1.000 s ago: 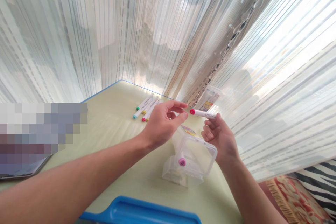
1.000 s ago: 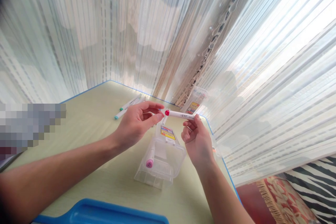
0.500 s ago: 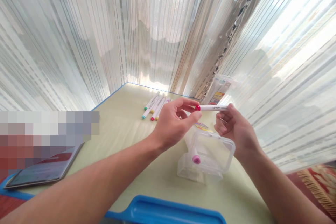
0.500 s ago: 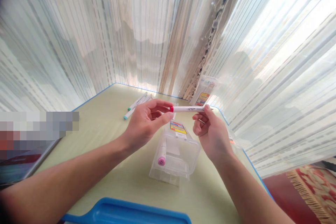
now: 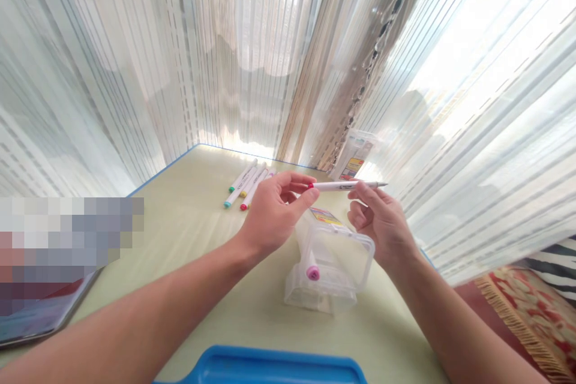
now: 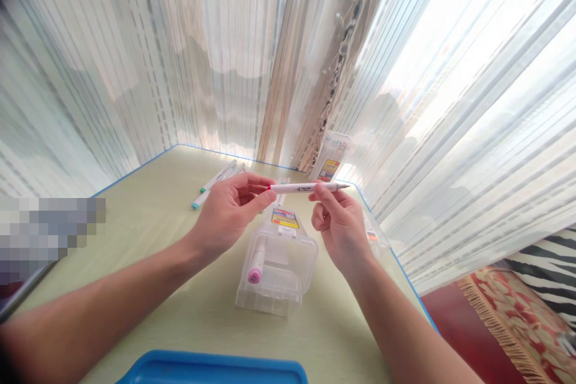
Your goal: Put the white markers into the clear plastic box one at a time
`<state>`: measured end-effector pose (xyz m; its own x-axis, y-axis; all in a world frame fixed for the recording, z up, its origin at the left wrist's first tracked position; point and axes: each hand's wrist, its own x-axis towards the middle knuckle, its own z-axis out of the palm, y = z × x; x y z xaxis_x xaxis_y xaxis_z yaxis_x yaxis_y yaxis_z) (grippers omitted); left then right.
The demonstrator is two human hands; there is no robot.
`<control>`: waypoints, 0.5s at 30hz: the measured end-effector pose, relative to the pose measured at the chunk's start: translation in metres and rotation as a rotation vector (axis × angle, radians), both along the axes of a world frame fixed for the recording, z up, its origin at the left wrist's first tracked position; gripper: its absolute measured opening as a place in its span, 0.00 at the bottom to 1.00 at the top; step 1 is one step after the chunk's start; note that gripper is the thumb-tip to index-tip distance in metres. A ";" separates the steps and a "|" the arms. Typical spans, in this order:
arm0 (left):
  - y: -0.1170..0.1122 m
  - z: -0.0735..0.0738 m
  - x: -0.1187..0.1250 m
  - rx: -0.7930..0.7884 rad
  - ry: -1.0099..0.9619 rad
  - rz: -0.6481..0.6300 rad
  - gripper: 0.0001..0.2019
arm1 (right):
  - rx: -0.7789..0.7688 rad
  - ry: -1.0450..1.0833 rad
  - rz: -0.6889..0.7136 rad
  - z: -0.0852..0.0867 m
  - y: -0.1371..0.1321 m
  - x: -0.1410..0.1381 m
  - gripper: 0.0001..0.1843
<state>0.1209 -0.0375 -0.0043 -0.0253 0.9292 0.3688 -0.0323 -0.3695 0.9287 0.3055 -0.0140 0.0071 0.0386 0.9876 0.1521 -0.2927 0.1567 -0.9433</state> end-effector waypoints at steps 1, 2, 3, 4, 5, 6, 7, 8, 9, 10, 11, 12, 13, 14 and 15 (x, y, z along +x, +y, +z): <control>0.000 0.000 0.000 0.001 -0.004 -0.017 0.13 | 0.007 -0.016 0.000 -0.001 0.000 -0.001 0.16; 0.000 0.000 0.000 0.000 -0.004 -0.036 0.13 | 0.015 -0.031 0.002 -0.002 0.000 -0.001 0.16; -0.001 0.000 0.000 -0.001 0.003 -0.048 0.13 | 0.022 -0.049 0.005 -0.003 0.000 -0.002 0.16; -0.001 0.000 0.001 -0.002 0.016 -0.058 0.12 | 0.027 -0.072 0.011 -0.004 0.000 -0.002 0.16; -0.002 0.001 0.001 -0.002 0.032 -0.067 0.12 | 0.034 -0.099 0.019 -0.005 0.000 -0.003 0.16; -0.002 0.001 0.001 -0.001 0.045 -0.075 0.12 | 0.040 -0.124 0.027 -0.005 -0.001 -0.003 0.16; -0.003 0.002 0.001 0.002 0.054 -0.085 0.11 | 0.047 -0.146 0.035 -0.006 -0.002 -0.004 0.16; -0.003 0.002 0.002 0.005 0.056 -0.095 0.10 | 0.054 -0.161 0.040 -0.006 -0.003 -0.005 0.16; -0.004 0.003 0.002 0.006 0.055 -0.104 0.10 | 0.061 -0.170 0.043 -0.007 -0.003 -0.006 0.17; -0.004 0.003 0.002 0.004 0.056 -0.109 0.10 | 0.064 -0.173 0.043 -0.007 -0.004 -0.006 0.17; -0.004 0.003 0.002 0.001 0.062 -0.109 0.10 | 0.067 -0.171 0.042 -0.007 -0.004 -0.006 0.17; -0.004 0.004 0.002 -0.005 0.070 -0.106 0.11 | 0.067 -0.166 0.039 -0.007 -0.004 -0.006 0.17; -0.004 0.004 0.002 -0.011 0.080 -0.102 0.11 | 0.064 -0.159 0.036 -0.007 -0.004 -0.006 0.17; -0.004 0.004 0.002 -0.018 0.090 -0.096 0.12 | 0.060 -0.149 0.032 -0.007 -0.003 -0.006 0.17; -0.004 0.005 0.002 -0.025 0.097 -0.089 0.12 | 0.055 -0.136 0.029 -0.007 -0.002 -0.005 0.17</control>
<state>0.1225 -0.0418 0.0003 0.0923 0.9351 0.3422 0.0263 -0.3458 0.9379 0.3007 -0.0164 0.0000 -0.0140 0.9781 0.2078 -0.1679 0.2025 -0.9648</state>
